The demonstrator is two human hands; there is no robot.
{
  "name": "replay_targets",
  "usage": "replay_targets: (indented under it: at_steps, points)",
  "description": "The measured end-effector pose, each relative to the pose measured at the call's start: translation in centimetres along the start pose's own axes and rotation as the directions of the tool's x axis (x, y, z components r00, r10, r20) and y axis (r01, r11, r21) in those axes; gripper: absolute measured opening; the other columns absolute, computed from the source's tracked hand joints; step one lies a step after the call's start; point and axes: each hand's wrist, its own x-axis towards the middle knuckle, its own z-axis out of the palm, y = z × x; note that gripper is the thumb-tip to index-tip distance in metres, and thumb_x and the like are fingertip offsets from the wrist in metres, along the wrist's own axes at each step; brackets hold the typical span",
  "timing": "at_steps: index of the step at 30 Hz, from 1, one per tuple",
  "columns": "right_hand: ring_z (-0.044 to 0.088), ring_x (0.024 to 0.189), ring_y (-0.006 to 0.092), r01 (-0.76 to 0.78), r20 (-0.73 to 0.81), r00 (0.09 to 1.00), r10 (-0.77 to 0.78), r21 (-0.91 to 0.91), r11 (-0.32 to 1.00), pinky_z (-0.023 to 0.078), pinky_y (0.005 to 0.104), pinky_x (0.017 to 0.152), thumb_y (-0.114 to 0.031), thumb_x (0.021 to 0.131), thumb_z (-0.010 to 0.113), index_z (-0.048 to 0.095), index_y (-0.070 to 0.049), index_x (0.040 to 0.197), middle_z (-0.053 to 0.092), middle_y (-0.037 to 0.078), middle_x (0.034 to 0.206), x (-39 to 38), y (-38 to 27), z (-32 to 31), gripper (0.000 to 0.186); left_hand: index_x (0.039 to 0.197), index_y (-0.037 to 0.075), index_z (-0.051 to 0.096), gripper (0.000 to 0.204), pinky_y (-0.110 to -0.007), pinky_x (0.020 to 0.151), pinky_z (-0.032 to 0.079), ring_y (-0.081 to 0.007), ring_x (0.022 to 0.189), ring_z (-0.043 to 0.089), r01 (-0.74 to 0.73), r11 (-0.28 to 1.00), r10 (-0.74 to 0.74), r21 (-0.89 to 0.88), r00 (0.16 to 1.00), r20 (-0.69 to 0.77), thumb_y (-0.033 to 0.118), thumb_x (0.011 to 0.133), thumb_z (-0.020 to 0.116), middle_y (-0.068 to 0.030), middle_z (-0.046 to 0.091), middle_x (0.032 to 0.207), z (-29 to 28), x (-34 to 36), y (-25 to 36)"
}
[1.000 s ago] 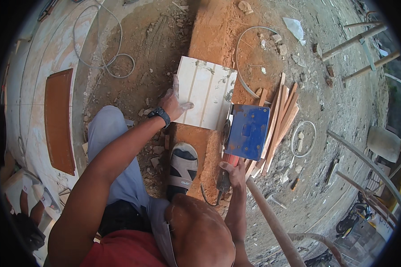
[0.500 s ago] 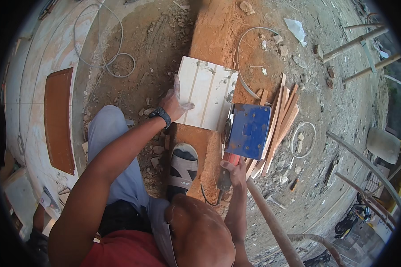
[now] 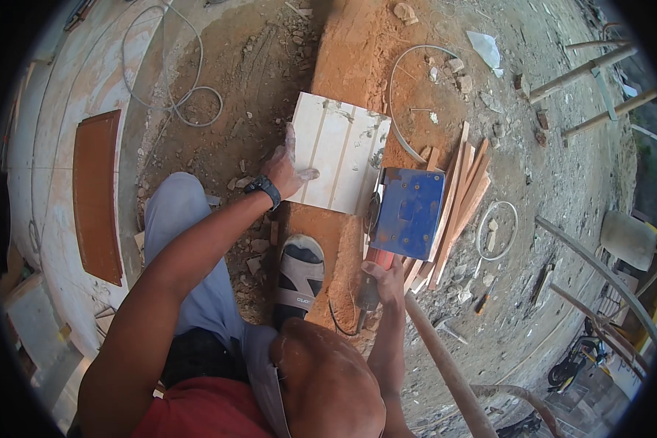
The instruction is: Cutting a ceramic tile with an angle grinder and preparing mortar to lay tiles on stairs.
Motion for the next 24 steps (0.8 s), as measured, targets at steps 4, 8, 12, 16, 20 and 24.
replay_targets:
  at_steps: [4,8,12,16,20,24]
  points:
    - [0.063,0.086,0.0198,0.039,-0.017,0.999,-0.040,-0.042,0.998,0.055,0.0332,0.075,-0.017,0.069,0.083,0.051,-0.004,0.131,0.063,0.009,0.103,0.9,1.2,-1.0,0.071,0.159,0.014,-0.014,0.124,-0.049,0.102,0.049,-0.0484,0.121,0.056,-0.006,1.000,0.006,-0.004,1.000,-0.004,0.038,0.081,0.080,-0.0343,0.045,0.140,0.1,0.1,0.1]
    - [0.064,0.087,0.0200,0.050,-0.005,0.999,-0.050,-0.039,0.998,0.056,0.0329,0.075,-0.018,0.069,0.084,0.051,-0.003,0.132,0.064,0.010,0.106,1.1,1.1,-0.7,0.073,0.159,0.014,-0.014,0.125,-0.049,0.102,0.049,-0.0482,0.121,0.056,-0.007,1.000,0.007,-0.009,1.000,-0.013,0.038,0.081,0.080,-0.0341,0.045,0.140,0.0,0.0,-0.1]
    - [0.064,0.086,0.0200,0.047,-0.007,0.999,-0.048,-0.052,0.998,0.056,0.0324,0.074,-0.020,0.069,0.084,0.051,-0.003,0.132,0.064,0.010,0.106,1.4,1.3,-1.3,0.073,0.159,0.015,-0.014,0.125,-0.049,0.102,0.048,-0.0484,0.120,0.056,-0.009,1.000,0.009,-0.014,1.000,-0.001,0.038,0.081,0.080,-0.0348,0.045,0.139,0.1,0.0,0.3]
    - [0.064,0.087,0.0194,0.067,0.007,0.998,-0.067,-0.051,0.996,0.056,0.0322,0.075,-0.021,0.069,0.084,0.051,-0.004,0.133,0.064,0.009,0.106,1.5,0.8,-0.8,0.074,0.158,0.015,-0.015,0.125,-0.049,0.103,0.048,-0.0497,0.121,0.055,-0.020,1.000,0.020,-0.023,1.000,-0.011,0.038,0.081,0.080,-0.0364,0.044,0.141,0.1,0.0,-0.2]
    - [0.064,0.087,0.0188,0.051,-0.003,0.999,-0.051,-0.054,0.997,0.055,0.0321,0.074,-0.021,0.068,0.084,0.051,-0.005,0.133,0.064,0.009,0.106,1.4,0.8,-0.6,0.075,0.158,0.015,-0.016,0.125,-0.049,0.104,0.047,-0.0505,0.123,0.054,-0.002,1.000,0.002,-0.007,1.000,-0.002,0.038,0.082,0.080,-0.0378,0.042,0.142,0.1,0.0,0.0]
    - [0.064,0.087,0.0190,0.052,-0.011,0.999,-0.052,-0.041,0.998,0.055,0.0322,0.075,-0.021,0.067,0.084,0.051,-0.005,0.134,0.064,0.009,0.106,1.4,0.7,-0.6,0.076,0.158,0.014,-0.016,0.124,-0.048,0.105,0.046,-0.0505,0.125,0.053,0.012,1.000,-0.011,-0.017,0.999,0.031,0.039,0.082,0.079,-0.0392,0.040,0.144,-0.2,0.0,0.4]
